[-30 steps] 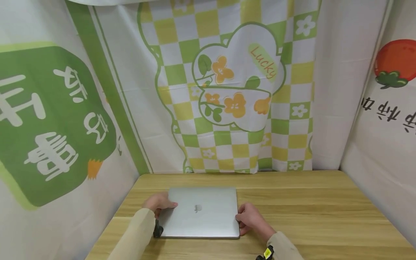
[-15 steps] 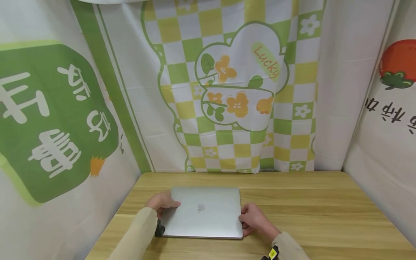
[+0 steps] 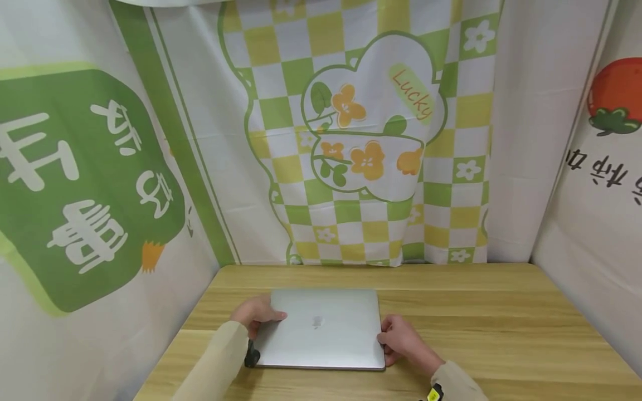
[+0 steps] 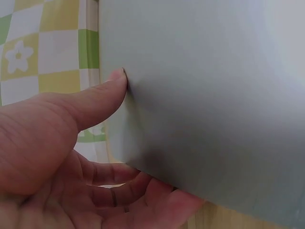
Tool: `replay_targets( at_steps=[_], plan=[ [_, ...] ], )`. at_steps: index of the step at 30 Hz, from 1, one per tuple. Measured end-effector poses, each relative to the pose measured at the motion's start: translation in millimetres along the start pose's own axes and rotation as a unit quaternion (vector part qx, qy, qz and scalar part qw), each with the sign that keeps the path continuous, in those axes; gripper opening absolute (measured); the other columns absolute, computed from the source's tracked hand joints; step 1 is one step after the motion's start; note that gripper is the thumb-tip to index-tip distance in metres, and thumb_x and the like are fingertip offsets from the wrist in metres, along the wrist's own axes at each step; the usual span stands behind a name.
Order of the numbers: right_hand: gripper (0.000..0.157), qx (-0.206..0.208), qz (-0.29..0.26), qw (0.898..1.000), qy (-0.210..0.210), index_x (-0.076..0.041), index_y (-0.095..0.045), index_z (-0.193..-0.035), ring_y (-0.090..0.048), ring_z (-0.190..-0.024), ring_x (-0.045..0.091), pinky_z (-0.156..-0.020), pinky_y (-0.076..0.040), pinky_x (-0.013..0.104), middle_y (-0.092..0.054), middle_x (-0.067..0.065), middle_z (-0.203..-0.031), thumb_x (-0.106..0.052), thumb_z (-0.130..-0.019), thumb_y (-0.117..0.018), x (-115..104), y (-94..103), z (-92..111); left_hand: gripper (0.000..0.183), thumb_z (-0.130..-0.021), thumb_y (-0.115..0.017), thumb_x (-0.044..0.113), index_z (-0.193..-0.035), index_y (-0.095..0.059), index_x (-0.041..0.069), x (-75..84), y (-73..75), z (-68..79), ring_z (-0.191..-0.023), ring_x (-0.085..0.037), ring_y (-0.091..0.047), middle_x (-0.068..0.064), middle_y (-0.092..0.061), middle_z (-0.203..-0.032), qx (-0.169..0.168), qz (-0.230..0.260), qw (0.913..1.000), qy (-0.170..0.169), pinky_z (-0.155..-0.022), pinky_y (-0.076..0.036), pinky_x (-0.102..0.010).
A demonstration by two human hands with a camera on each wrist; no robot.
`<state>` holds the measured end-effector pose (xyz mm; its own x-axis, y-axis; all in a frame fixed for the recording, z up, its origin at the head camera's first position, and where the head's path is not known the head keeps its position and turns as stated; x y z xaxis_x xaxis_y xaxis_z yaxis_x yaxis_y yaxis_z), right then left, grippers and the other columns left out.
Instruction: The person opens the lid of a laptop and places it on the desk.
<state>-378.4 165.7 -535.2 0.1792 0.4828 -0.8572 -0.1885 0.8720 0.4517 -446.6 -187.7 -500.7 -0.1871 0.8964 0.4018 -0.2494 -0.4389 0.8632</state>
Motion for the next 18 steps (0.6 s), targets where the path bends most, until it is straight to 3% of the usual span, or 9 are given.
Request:
replay_targets(
  at_steps=[8,15,18],
  plan=[
    [0.014,0.016,-0.005,1.000,0.001,0.005,-0.056,-0.098,-0.060,-0.063,0.023,-0.048,-0.057,0.034,-0.059,0.015,-0.077,0.003,-0.085,-0.062,6,10.1,6,0.076,-0.086,-0.073,0.044,-0.137,-0.046,-0.006,11.3,-6.5,4.2,-0.054,-0.026,-0.063,-0.019,-0.060,-0.088,-0.014,-0.017,0.9997,-0.012,-0.044,-0.053,-0.032],
    [0.017,0.033,-0.003,0.999,0.001,0.006,-0.056,-0.100,-0.059,-0.062,0.023,-0.046,-0.057,0.035,-0.058,0.015,-0.077,0.003,-0.084,-0.062,12,21.0,12,0.075,-0.086,-0.074,0.041,-0.138,-0.045,-0.006,19.2,-13.9,6.3,-0.055,-0.029,-0.063,-0.025,-0.062,-0.101,-0.016,0.004,0.9997,-0.015,-0.044,-0.054,-0.036],
    [0.017,0.035,-0.002,0.999,0.001,0.005,-0.057,-0.100,-0.059,-0.061,0.023,-0.047,-0.056,0.035,-0.057,0.014,-0.077,0.003,-0.084,-0.063,14,24.3,13,0.074,-0.085,-0.074,0.041,-0.136,-0.047,-0.006,22.5,-16.6,6.8,-0.055,-0.030,-0.063,-0.025,-0.062,-0.097,-0.013,0.007,0.9998,-0.016,-0.044,-0.054,-0.037]
  ],
)
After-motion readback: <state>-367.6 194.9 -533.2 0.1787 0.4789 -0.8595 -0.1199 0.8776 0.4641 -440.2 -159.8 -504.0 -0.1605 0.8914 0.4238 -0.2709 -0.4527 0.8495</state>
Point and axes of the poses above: each hand's wrist, its own z-axis away from the middle knuckle, its own y-axis out of the back of the hand, x = y × z, the point moved 9 cm from there along -z, towards the middle knuckle
